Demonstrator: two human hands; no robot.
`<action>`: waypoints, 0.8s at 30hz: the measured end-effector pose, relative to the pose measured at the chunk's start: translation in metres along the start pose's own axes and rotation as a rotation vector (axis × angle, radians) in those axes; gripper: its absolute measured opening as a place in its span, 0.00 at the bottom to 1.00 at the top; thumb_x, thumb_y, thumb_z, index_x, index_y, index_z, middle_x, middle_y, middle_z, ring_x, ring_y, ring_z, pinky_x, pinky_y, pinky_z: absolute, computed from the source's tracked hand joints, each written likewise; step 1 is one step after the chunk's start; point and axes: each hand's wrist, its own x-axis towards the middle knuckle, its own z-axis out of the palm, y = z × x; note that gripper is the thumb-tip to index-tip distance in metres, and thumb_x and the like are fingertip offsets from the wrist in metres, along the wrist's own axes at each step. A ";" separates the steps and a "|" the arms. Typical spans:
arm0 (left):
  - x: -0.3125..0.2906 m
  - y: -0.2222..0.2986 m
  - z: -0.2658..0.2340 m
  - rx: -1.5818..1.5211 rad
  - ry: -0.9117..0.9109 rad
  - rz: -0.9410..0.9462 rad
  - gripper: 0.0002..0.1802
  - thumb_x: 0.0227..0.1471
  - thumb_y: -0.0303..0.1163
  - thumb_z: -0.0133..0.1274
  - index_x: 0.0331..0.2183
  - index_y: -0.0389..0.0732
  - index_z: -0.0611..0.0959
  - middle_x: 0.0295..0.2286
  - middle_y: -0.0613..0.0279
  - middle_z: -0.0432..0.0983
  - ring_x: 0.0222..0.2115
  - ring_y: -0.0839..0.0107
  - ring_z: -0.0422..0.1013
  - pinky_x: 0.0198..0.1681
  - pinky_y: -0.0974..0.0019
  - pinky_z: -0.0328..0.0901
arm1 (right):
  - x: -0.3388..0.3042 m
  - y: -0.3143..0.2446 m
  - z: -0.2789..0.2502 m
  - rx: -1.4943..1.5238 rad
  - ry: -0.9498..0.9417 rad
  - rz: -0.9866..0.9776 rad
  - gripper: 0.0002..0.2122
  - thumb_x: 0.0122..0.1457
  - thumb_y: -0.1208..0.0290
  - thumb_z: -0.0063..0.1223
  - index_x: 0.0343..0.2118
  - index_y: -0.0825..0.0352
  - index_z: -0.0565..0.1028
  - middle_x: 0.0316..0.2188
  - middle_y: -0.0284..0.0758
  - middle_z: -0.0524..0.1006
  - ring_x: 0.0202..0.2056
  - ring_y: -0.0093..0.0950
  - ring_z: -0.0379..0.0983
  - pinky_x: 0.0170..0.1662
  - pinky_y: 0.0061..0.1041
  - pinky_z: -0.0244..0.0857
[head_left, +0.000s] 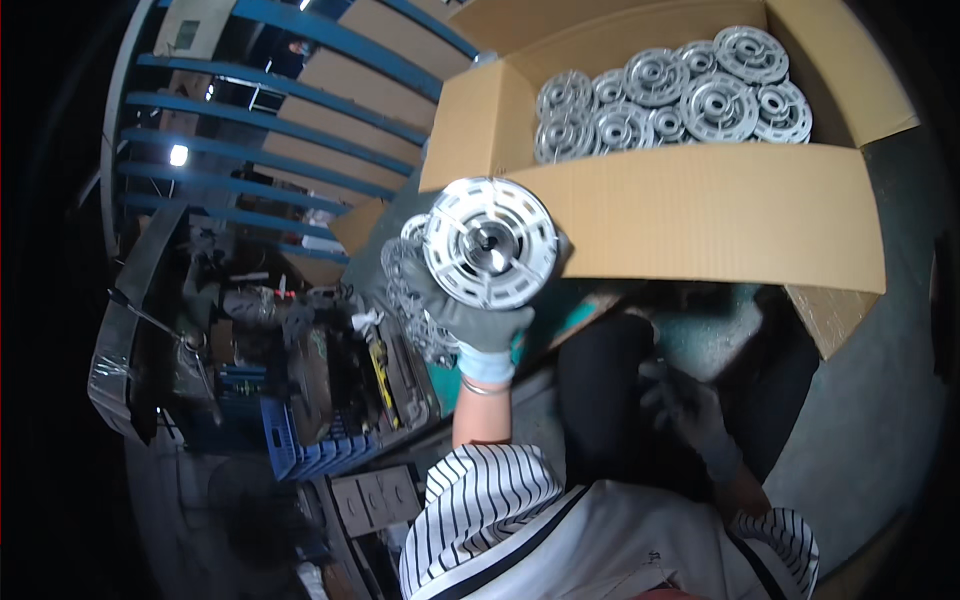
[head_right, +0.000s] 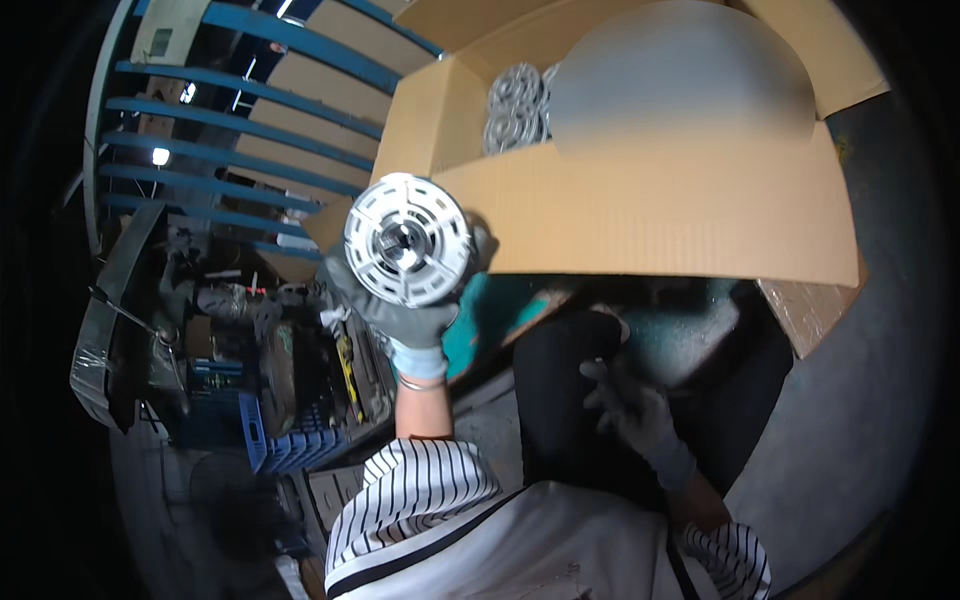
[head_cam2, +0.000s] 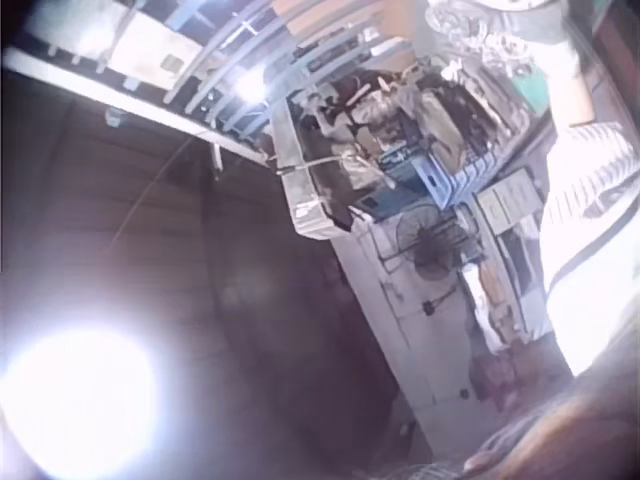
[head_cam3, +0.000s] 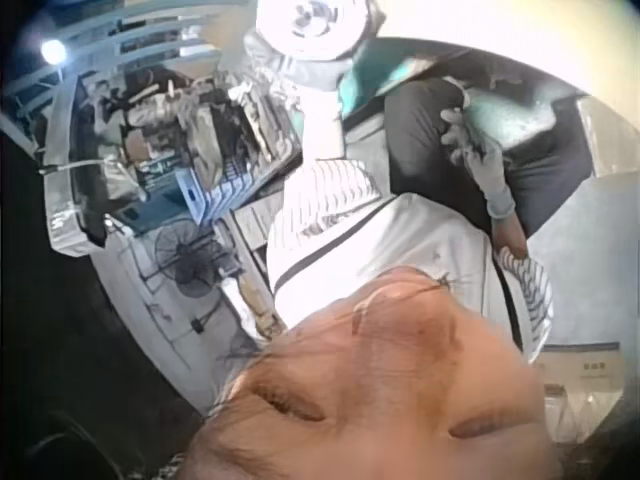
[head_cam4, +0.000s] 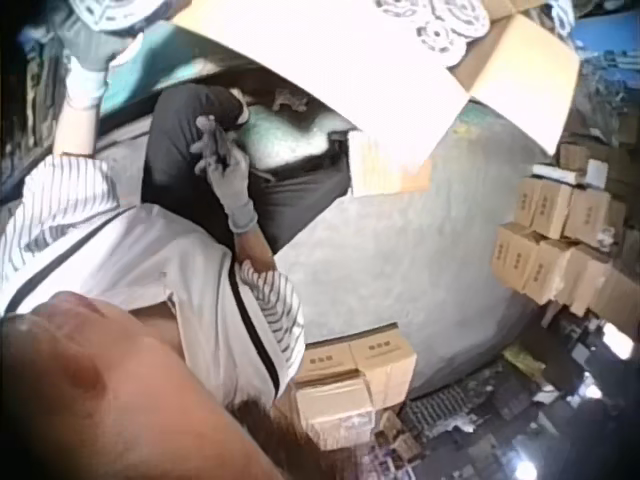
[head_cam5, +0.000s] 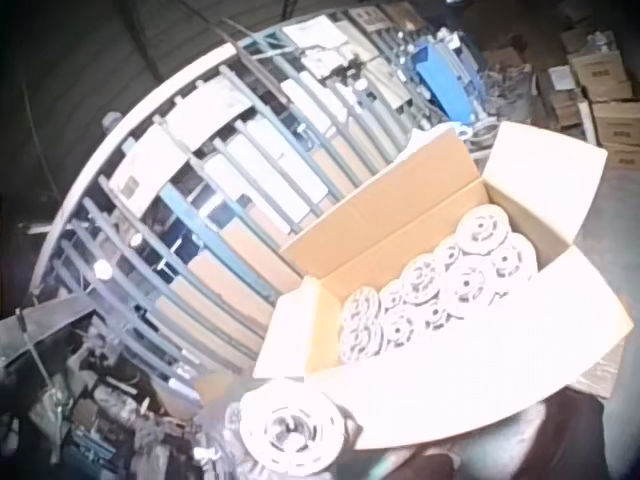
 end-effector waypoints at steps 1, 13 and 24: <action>-0.024 -0.003 -0.004 -0.057 0.107 -0.061 0.42 0.50 0.65 0.44 0.56 0.44 0.67 0.54 0.56 0.64 0.54 0.54 0.61 0.59 0.44 0.53 | 0.001 -0.002 0.004 0.001 -0.012 0.033 0.19 0.60 0.81 0.36 0.55 0.73 0.63 0.50 0.42 0.71 0.34 0.23 0.74 0.31 0.18 0.70; -0.120 -0.041 -0.052 -0.331 0.592 -0.310 0.44 0.47 0.68 0.45 0.55 0.45 0.67 0.53 0.52 0.64 0.51 0.51 0.63 0.53 0.35 0.57 | 0.006 -0.005 0.042 -0.285 0.058 0.079 0.17 0.63 0.76 0.39 0.54 0.75 0.65 0.39 0.39 0.78 0.29 0.21 0.75 0.36 0.18 0.67; -0.126 -0.047 -0.062 -0.327 0.658 -0.366 0.43 0.50 0.68 0.39 0.57 0.47 0.64 0.53 0.47 0.62 0.54 0.45 0.59 0.57 0.33 0.50 | 0.009 -0.009 0.068 -0.151 0.044 -0.024 0.13 0.65 0.73 0.40 0.48 0.73 0.69 0.30 0.36 0.78 0.23 0.18 0.73 0.23 0.15 0.64</action>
